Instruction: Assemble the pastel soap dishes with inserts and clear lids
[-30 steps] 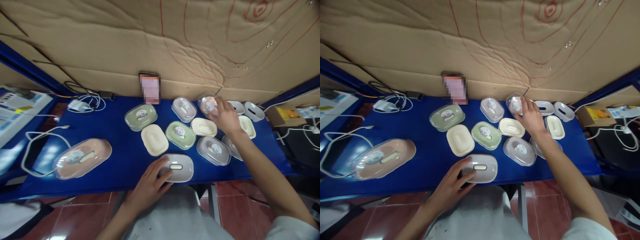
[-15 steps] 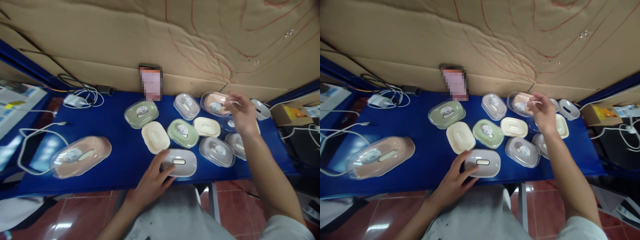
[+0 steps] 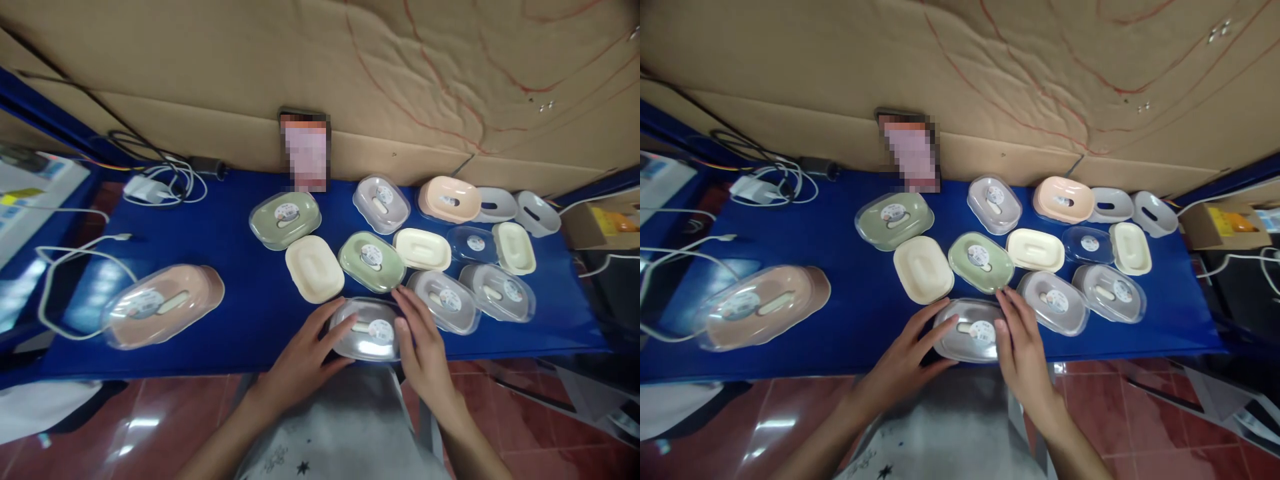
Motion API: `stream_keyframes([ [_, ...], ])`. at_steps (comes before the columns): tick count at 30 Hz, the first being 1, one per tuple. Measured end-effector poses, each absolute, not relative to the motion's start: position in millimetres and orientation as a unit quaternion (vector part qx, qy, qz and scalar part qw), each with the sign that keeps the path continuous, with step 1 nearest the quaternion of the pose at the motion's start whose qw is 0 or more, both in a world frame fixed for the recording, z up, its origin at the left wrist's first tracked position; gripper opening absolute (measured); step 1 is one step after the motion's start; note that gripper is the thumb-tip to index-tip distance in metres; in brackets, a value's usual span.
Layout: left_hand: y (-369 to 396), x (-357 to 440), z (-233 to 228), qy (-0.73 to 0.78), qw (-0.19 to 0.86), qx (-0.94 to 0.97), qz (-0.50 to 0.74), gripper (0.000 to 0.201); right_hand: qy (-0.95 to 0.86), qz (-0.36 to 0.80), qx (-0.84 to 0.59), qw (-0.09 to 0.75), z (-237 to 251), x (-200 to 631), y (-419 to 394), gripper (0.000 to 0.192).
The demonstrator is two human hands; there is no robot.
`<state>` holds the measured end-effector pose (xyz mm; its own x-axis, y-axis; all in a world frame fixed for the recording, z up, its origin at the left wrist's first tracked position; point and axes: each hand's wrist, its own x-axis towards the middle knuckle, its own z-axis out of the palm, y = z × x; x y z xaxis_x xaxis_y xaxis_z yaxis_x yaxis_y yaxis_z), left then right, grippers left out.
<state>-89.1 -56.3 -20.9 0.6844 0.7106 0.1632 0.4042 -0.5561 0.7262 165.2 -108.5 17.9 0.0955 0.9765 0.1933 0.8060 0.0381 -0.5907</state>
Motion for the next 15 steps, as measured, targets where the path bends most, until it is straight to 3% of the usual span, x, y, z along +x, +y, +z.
stream_keyframes([
  [6,-56.8,-88.3,-17.5,0.327,0.347,0.847,0.234,0.079,-0.845,0.100,-0.496,0.171,12.6,169.1,-113.4,0.072],
  [15,-56.9,-91.6,-19.3,0.350,0.371,0.826,0.241,0.083,-0.886,0.028,-0.443,0.131,9.6,165.9,-104.2,0.056],
])
